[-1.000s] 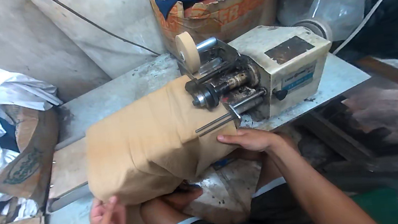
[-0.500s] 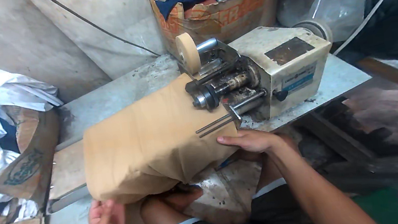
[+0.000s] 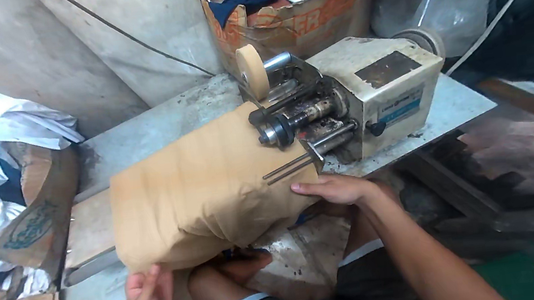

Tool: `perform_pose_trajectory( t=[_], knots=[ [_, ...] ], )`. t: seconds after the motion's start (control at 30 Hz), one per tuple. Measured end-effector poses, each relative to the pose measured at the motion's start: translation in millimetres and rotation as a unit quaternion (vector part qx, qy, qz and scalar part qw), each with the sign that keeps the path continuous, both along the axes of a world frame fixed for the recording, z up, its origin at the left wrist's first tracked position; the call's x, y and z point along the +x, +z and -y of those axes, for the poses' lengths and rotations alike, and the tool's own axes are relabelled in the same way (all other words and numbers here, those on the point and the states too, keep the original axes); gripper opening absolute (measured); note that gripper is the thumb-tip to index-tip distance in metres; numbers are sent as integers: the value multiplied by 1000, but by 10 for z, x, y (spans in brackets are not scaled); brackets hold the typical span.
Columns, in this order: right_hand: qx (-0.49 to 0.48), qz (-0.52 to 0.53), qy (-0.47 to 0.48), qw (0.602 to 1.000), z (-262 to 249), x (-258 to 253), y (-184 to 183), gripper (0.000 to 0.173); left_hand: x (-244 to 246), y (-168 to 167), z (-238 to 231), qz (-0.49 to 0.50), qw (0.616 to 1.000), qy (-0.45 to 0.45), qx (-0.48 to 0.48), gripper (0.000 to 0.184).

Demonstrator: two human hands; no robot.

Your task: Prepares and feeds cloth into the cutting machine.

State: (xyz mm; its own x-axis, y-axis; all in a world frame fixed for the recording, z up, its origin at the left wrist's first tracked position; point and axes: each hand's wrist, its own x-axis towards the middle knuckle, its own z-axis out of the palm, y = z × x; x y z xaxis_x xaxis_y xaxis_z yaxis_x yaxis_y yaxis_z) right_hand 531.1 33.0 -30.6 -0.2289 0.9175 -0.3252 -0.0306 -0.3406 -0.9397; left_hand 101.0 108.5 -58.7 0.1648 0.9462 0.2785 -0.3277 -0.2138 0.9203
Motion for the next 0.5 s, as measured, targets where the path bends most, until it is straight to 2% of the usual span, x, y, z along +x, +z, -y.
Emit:
perform_pose_trajectory(
  t=[0.07,0.13,0.27,0.33,0.4,0.5],
  knots=[
    [-3,6,-1,1000,4,-5,1,42,40,18,1,-39,999,35,-16,39],
    [-3,6,0,1000,3,-5,11,41,65,51,32,-111,993,28,-29,47],
    [2,20,8,1000,-1,-14,16,41,15,-9,10,-4,1000,-13,7,39],
    [5,16,11,1000,-3,-14,16,41,64,6,1,-47,999,18,-9,39],
    [10,10,11,1000,-10,-7,6,41,75,18,22,-112,993,13,-30,42],
    [12,2,4,1000,-11,5,-7,40,11,8,14,-22,999,-34,-8,40]
  ],
)
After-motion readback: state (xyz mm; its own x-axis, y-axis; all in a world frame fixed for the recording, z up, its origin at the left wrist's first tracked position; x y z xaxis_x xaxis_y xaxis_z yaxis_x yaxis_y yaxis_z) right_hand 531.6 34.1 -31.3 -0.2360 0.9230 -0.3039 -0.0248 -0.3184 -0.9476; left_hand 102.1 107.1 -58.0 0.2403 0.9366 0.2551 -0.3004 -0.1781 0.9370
